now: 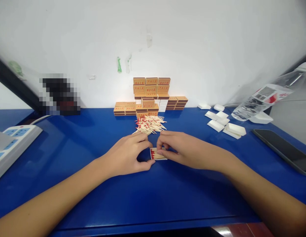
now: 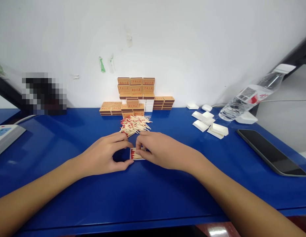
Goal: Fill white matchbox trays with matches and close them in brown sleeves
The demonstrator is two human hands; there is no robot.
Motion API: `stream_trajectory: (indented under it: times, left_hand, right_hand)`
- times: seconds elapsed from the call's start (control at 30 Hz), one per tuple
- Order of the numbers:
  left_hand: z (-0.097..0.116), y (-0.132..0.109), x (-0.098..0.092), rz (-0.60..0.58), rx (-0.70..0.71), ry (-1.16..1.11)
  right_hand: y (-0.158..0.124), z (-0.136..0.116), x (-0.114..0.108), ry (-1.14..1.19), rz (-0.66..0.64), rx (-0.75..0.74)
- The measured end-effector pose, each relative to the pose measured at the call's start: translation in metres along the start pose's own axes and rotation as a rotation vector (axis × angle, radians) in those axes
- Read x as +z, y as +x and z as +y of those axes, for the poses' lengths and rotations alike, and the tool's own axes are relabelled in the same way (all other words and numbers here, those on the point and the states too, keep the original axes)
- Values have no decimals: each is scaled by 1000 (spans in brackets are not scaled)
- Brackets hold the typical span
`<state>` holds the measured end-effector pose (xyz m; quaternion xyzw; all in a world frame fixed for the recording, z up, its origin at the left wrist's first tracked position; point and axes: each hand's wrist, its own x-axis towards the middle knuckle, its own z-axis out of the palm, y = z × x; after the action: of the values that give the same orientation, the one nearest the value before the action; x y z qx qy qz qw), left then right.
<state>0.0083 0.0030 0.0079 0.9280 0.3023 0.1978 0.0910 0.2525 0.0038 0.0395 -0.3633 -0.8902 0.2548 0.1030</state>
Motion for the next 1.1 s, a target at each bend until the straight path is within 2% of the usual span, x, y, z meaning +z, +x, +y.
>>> stream_trajectory:
  times: [0.07,0.17,0.23,0.37,0.53,0.67,0.93,1.1]
  left_hand:
    - [0,0,0,3,-8,-4]
    - [0,0,1,-3,-14,-2]
    - [0,-1,1,-9,-22,2]
    - [1,-1,1,-12,-32,2]
    - [0,-1,1,-10,-19,9]
    - [0,-1,2,-18,-25,3]
    - [-1,-1,1,-7,-24,-8]
    - [-1,-1,0,-9,-22,-10]
  right_hand:
    - [3,6,-2,-48,67,51]
    - [11,25,-3,-119,305,181]
    - [19,42,-3,-149,400,186]
    - [37,63,1,-219,326,57]
    - [47,64,3,-258,272,69]
    - [39,63,-4,-300,226,95]
    - [8,63,-20,-273,129,156]
    - [0,60,-28,-248,144,164]
